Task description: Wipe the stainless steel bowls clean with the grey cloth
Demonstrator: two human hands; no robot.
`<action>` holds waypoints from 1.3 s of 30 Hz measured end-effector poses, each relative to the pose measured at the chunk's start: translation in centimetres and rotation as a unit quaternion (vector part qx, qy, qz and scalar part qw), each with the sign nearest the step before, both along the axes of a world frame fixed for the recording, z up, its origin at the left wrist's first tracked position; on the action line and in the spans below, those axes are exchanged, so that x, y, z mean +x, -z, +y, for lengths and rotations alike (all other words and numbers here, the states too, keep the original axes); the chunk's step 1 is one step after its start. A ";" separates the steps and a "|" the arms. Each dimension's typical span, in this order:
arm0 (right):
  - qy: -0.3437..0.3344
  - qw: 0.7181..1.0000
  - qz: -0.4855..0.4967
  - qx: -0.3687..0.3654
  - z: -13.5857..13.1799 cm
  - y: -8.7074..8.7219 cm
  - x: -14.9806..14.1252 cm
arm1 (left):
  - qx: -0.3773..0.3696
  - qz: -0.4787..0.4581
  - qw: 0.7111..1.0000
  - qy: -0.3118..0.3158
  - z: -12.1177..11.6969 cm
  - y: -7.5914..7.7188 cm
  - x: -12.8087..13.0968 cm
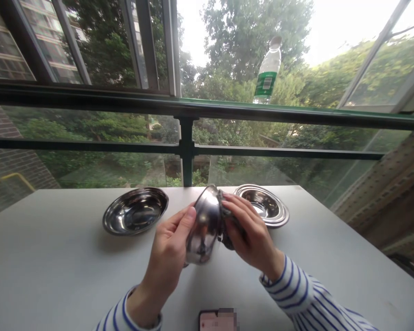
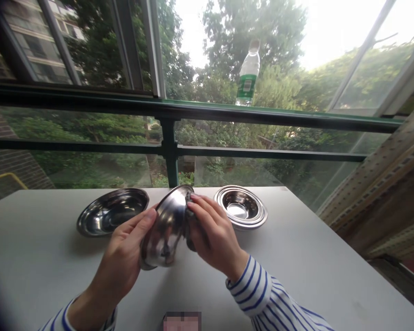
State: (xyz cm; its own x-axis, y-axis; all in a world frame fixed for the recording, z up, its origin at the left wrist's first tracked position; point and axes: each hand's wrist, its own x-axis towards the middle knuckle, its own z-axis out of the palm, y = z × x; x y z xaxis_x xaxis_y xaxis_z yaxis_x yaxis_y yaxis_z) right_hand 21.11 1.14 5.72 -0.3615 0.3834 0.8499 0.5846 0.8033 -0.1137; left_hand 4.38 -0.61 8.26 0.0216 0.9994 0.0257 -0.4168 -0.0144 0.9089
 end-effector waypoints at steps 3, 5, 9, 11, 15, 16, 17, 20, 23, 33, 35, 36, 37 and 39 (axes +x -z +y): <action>-0.034 0.996 -0.050 0.061 -0.2 0.1 -0.1 | 0.005 0.003 1.000 0.007 0.0 0.1 -0.1; -0.067 0.988 -0.098 0.101 -0.5 0.1 -0.4 | 0.014 0.008 1.000 0.012 0.1 0.3 -0.2; -0.037 0.998 -0.042 0.034 -0.4 0.0 -0.5 | 0.019 0.012 1.000 0.003 0.0 0.5 -0.3; -0.021 1.000 -0.016 0.017 -0.3 0.0 -0.4 | 0.016 0.009 1.000 -0.002 0.0 0.5 -0.2; -0.078 0.988 -0.095 0.094 -0.3 0.2 -0.5 | 0.026 0.008 1.000 0.001 0.3 0.6 -0.2; -0.082 0.988 -0.095 0.092 -0.3 0.2 -0.5 | 0.028 0.008 1.000 0.003 0.3 0.6 -0.2; -0.076 0.991 -0.080 0.076 -0.3 0.2 -0.5 | 0.029 0.010 1.000 0.003 0.3 0.6 -0.2; -0.038 0.999 -0.015 0.022 -0.1 0.1 -0.3 | 0.021 0.020 1.000 -0.001 0.2 0.6 -0.3; -0.064 0.994 -0.056 0.067 -0.2 0.0 -0.3 | 0.025 0.031 0.999 0.007 0.1 0.6 -0.3; -0.065 0.994 -0.070 0.059 -0.3 -0.5 0.0 | 0.032 0.086 0.996 0.002 -0.1 0.5 -0.1; -0.063 0.994 -0.068 0.050 -0.4 -0.7 0.0 | 0.041 0.097 0.994 0.004 -0.2 0.4 -0.1; -0.053 0.997 -0.053 0.033 -0.4 -0.8 0.0 | 0.046 0.104 0.994 0.006 -0.2 0.4 -0.1; -0.042 0.998 -0.039 0.018 -0.5 -0.9 0.1 | 0.050 0.111 0.993 0.009 -0.3 0.4 -0.1; -0.042 0.998 -0.036 0.005 -0.5 -1.2 0.1 | 0.059 0.126 0.990 0.022 -0.3 0.4 -0.1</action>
State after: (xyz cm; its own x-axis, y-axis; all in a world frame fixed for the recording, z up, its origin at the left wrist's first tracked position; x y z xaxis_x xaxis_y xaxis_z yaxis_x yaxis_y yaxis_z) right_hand 21.21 0.67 6.89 -0.4523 0.3410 0.8241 0.5214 0.8508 -0.0659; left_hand 4.31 -0.95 7.89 0.0854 0.9878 0.1303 -0.1803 -0.1133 0.9771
